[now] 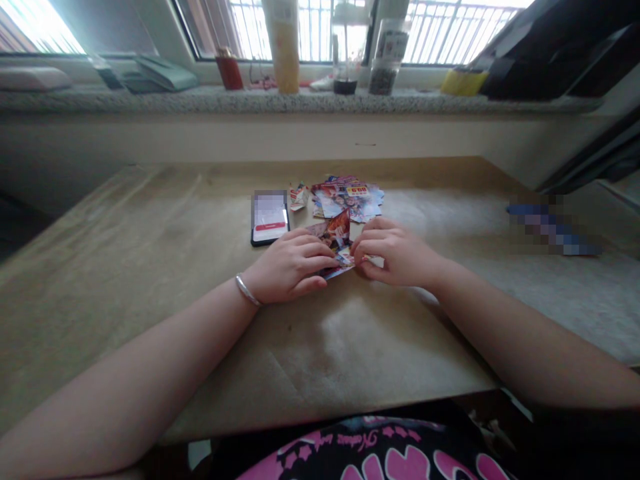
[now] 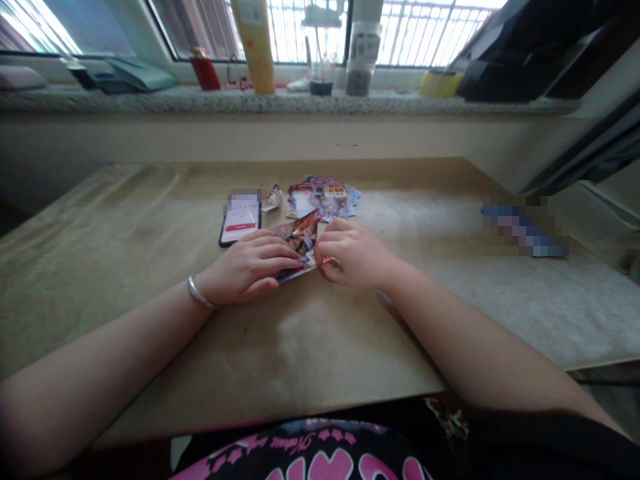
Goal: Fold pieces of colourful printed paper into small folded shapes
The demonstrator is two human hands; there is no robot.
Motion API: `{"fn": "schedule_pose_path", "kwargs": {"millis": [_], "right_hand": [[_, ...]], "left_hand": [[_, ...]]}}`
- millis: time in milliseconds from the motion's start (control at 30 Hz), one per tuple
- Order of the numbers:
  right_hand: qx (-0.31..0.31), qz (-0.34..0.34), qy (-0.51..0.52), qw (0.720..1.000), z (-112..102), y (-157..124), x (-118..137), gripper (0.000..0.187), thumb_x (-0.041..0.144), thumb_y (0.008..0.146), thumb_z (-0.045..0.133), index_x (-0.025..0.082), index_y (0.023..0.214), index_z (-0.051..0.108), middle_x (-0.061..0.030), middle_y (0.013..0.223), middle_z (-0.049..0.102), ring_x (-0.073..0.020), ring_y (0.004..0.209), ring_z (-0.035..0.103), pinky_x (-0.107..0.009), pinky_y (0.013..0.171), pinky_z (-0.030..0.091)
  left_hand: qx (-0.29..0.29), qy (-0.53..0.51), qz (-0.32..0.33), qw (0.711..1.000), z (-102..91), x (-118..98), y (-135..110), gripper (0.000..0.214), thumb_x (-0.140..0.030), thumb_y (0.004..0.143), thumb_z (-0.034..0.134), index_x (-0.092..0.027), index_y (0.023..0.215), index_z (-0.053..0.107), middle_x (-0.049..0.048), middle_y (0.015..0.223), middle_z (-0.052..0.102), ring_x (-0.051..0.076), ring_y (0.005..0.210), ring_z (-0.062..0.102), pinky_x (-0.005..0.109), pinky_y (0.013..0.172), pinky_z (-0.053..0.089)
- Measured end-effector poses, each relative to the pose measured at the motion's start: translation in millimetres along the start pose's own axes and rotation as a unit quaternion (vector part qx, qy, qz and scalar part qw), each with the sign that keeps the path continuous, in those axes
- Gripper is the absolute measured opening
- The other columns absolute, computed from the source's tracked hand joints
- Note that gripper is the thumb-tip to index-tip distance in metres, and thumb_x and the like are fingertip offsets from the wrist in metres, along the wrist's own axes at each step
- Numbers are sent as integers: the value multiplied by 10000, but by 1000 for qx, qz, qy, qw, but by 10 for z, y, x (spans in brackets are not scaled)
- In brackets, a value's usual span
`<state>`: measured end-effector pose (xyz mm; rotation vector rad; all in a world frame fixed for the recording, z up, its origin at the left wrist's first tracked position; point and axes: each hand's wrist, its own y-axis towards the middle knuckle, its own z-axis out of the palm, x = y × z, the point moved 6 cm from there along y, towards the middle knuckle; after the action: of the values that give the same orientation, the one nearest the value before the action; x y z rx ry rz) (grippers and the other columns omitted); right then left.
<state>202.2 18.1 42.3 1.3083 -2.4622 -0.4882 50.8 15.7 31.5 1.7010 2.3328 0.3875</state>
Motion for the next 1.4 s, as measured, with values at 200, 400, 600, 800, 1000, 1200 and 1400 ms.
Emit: {"fn": "schedule_pose_path", "kwargs": {"millis": [200, 400, 600, 800, 1000, 1200, 1400], "right_hand": [[27, -25, 28, 999, 108, -26, -32, 142, 108, 713, 566, 227, 747, 636, -2, 891, 712, -233, 1122, 538, -392, 947, 452], [28, 1, 62, 998, 121, -23, -95, 107, 123, 724, 574, 205, 778, 617, -52, 896, 681, -213, 1021, 580, -374, 902, 471], [20, 69, 107, 992, 224, -40, -193, 62, 176, 793, 553, 193, 809, 611, -58, 882, 653, -179, 874, 596, -334, 812, 487], [-46, 132, 126, 982, 249, -67, -259, 49, 222, 796, 579, 188, 794, 613, -86, 1004, 598, -194, 947, 586, -337, 847, 487], [-86, 198, 114, 970, 292, -117, -402, 58, 234, 774, 594, 185, 768, 626, -102, 1128, 547, -200, 1000, 577, -358, 896, 468], [-78, 237, 125, 960, 293, -102, -468, 71, 227, 789, 555, 188, 756, 603, -72, 922, 635, -186, 865, 580, -331, 784, 475], [-90, 276, 101, 952, 227, -122, -539, 74, 257, 783, 589, 188, 758, 604, -48, 840, 633, -160, 742, 545, -307, 720, 447]], "left_hand": [[28, 15, 5, 999, 63, -12, 12, 297, -333, 936, 427, -267, 1137, 635, 31, 1125, 672, 199, 1045, 591, 389, 990, 357], [33, 7, 1, 999, 90, -23, 19, 279, -333, 908, 495, -274, 1133, 649, 27, 1150, 667, 210, 1059, 596, 370, 942, 431], [33, -24, -19, 999, 124, -32, 19, 293, -308, 922, 470, -220, 1143, 641, 42, 1183, 656, 210, 1078, 599, 370, 943, 478], [45, -26, -39, 998, 149, -21, 30, 304, -333, 936, 445, -225, 1140, 643, 40, 1202, 643, 219, 1092, 580, 402, 964, 456], [37, -20, -32, 999, 154, -39, 32, 333, -339, 933, 453, -223, 1203, 610, 40, 1233, 627, 236, 1123, 562, 419, 976, 458], [42, -36, -17, 998, 182, -55, 18, 374, -290, 910, 489, -202, 1265, 563, 55, 1281, 594, 250, 1197, 523, 429, 1019, 451], [66, -83, -16, 994, 236, -73, 15, 429, -232, 904, 485, -166, 1327, 496, 103, 1387, 491, 240, 1319, 412, 424, 1098, 386]]}}
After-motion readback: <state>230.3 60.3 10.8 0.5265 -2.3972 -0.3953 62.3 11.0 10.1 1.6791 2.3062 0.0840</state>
